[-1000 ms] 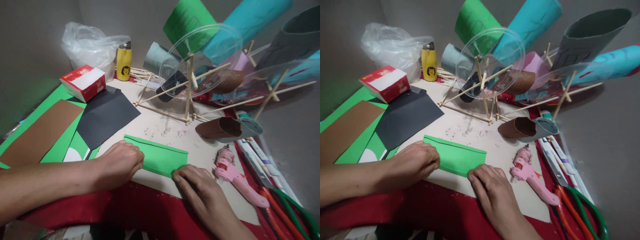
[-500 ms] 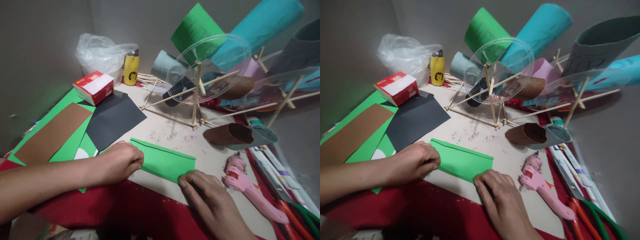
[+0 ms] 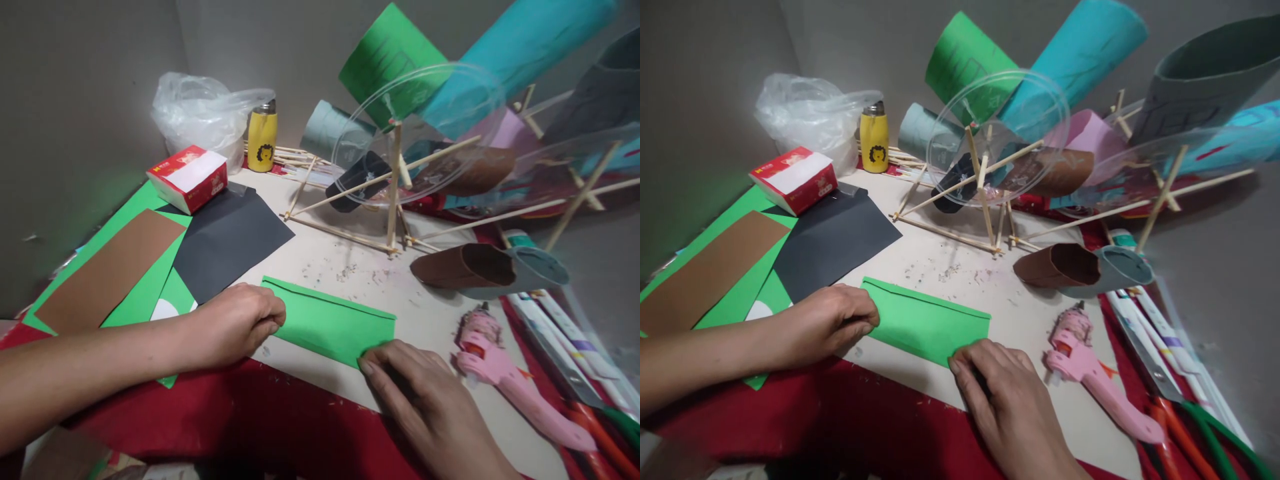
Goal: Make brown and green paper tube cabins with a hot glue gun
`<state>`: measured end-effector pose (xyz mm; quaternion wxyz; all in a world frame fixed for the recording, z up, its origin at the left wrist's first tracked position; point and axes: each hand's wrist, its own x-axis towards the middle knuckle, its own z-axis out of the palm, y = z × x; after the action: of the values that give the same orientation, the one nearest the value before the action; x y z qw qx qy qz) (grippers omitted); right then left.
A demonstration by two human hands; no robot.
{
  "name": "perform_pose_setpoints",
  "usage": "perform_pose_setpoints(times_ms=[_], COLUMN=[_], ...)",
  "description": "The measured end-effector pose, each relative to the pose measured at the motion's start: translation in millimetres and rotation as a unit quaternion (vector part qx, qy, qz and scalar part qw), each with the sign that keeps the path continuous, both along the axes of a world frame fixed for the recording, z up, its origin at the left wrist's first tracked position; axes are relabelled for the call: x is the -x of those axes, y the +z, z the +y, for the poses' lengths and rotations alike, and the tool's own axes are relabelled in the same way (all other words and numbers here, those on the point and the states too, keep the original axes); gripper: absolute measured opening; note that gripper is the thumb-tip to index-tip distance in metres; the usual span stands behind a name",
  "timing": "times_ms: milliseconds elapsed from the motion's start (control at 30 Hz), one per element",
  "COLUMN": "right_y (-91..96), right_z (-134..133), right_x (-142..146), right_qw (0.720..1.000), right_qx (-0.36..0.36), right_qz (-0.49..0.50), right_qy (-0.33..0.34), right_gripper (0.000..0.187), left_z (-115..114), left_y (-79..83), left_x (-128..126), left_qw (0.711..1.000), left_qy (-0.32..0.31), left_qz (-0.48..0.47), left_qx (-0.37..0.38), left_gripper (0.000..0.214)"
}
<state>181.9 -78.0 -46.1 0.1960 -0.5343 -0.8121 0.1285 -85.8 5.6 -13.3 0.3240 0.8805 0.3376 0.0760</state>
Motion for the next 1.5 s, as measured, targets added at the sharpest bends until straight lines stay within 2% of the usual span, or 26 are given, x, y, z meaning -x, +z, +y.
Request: perform_pose_setpoints(times_ms=[333,967,1500], right_y=[-1.8,-1.7,-1.8], right_z=[0.3,0.3,-2.5], right_x=[-2.0,-0.9,-3.7], right_qw=[1.000,1.000,1.000], right_qx=[0.006,0.004,0.014], right_qz=[-0.002,0.011,0.007], right_qy=[-0.002,-0.001,-0.018], right_gripper=[0.016,0.014,0.004], left_z=[-2.8,-4.8,-7.0], left_y=[-5.9,-2.6,-4.8], left_x=[5.0,5.7,7.6], left_qw=[1.000,0.999,0.996], left_qy=[0.006,0.029,0.015], left_qz=[0.006,0.023,0.069], left_qx=[-0.023,-0.021,-0.059], left_gripper=[0.016,0.026,0.018])
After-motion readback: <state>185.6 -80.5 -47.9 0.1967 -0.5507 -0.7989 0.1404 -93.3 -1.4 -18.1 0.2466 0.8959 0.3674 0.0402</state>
